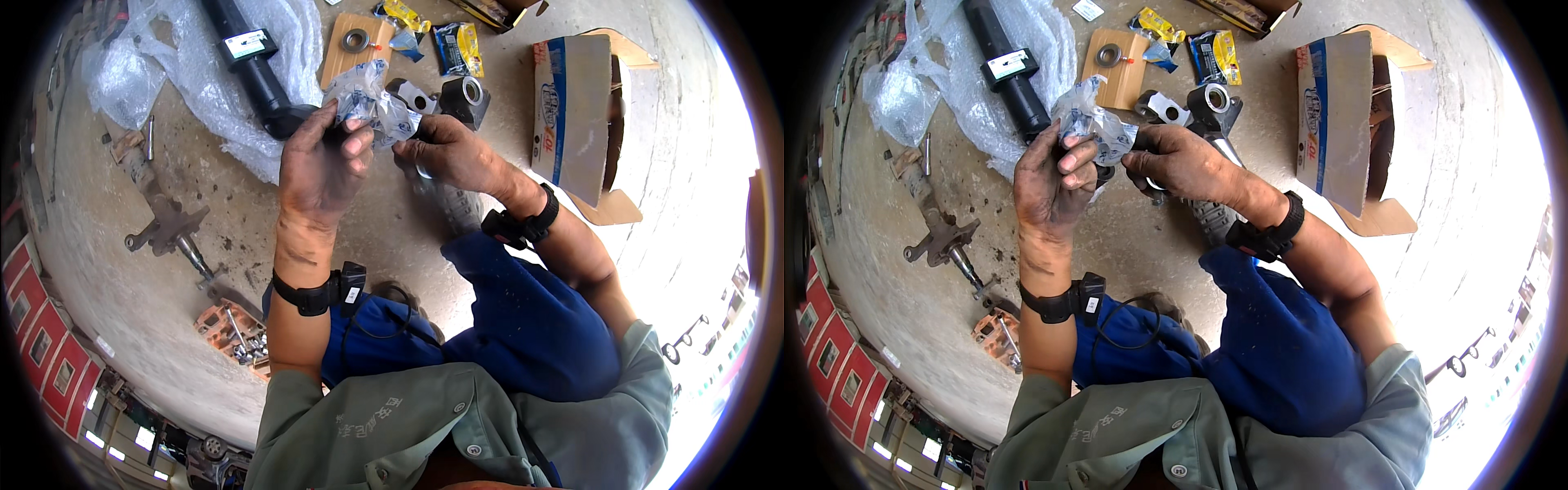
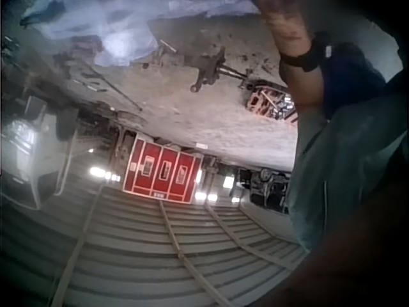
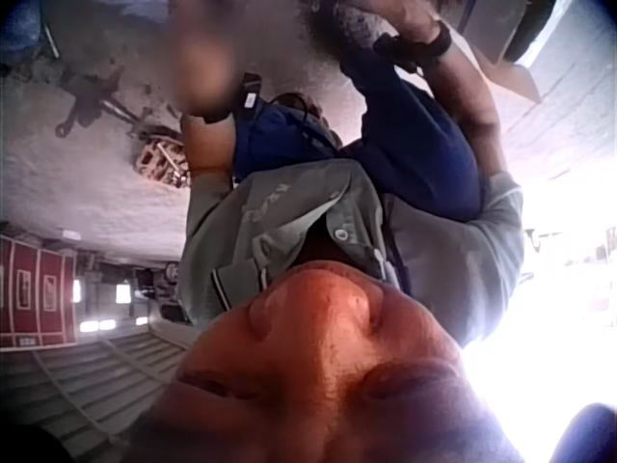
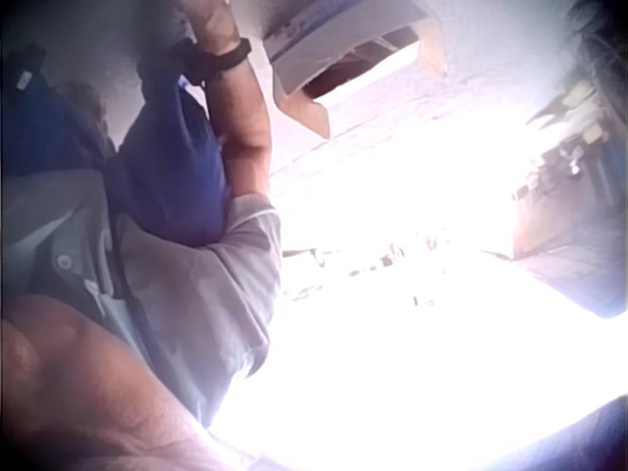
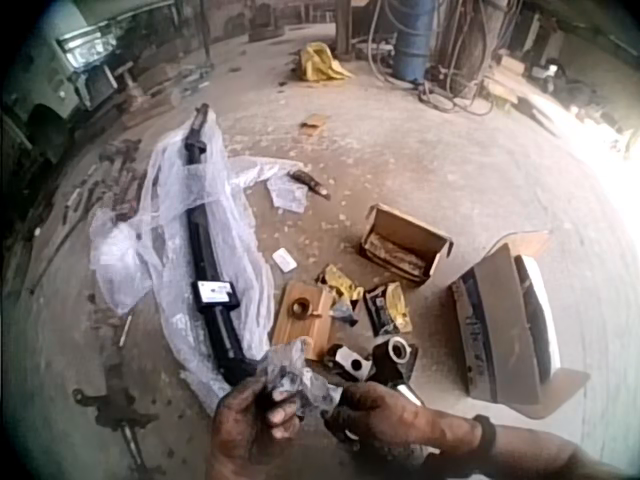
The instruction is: The person assembles a vehicle suspension component by unboxing a metal bushing and hardware, applying grease by hand, and inserting the metal sleeve into the bracket.
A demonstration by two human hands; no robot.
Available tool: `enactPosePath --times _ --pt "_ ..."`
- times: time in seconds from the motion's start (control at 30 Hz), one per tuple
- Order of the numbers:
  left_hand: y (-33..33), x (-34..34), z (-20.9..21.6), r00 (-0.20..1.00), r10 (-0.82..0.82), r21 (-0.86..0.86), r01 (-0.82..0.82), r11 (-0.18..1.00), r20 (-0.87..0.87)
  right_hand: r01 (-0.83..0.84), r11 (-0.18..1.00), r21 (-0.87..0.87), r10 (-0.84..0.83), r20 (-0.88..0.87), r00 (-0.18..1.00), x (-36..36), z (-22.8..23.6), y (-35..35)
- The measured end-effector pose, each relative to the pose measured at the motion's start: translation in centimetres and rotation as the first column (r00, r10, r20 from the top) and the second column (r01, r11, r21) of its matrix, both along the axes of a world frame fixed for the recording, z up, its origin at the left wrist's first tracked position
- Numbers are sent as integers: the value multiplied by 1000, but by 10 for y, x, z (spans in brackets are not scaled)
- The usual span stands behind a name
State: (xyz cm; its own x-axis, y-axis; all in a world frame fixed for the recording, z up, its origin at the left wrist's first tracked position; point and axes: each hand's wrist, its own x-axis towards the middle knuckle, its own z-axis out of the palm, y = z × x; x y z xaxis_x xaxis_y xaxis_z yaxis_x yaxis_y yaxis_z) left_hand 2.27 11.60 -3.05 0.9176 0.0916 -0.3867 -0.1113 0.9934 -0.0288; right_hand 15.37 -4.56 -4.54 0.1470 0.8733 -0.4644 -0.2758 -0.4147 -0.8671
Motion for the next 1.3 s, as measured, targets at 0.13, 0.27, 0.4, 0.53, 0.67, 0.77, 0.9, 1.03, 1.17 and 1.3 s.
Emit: enactPosePath --times 0.13,0.27,0.4,0.53,0.67,0.77,0.9,1.03,1.17,1.3 --pt "7 -1 -9 996 -48 166 59 984 -70 63 998 -12 -63 -2 998 -2 2 3" --pt "0 3 3 973 40 652 122 749 -228 185 982 20 -185 5 983 -1 5 3" --pt "-13 6 3 915 60 861 351 369 -398 321 945 57 -318 -54 946 -2 6 6" --pt "-16 8 -2 907 4 761 352 545 -422 380 923 69 -365 -165 916 1 3 8" --pt "-16 7 -9 942 97 850 241 468 -320 495 869 -11 -470 -334 817 1 0 13" --pt "-23 13 -12 957 241 944 79 320 -162 557 815 -159 -568 -409 714 -4 -12 10" --pt "-34 12 -5 957 288 977 43 -207 19 447 883 144 -422 -176 889 -10 -38 4" --pt "-43 18 11 967 208 772 19 -636 147 564 824 -51 -327 -856 400 -1 -49 5" --pt "-43 14 13 944 307 879 39 -475 124 568 820 74 -370 -689 624 4 -27 3" --pt "-26 11 17 870 425 931 97 351 -251 575 775 -263 -540 -748 386 7 13 15"
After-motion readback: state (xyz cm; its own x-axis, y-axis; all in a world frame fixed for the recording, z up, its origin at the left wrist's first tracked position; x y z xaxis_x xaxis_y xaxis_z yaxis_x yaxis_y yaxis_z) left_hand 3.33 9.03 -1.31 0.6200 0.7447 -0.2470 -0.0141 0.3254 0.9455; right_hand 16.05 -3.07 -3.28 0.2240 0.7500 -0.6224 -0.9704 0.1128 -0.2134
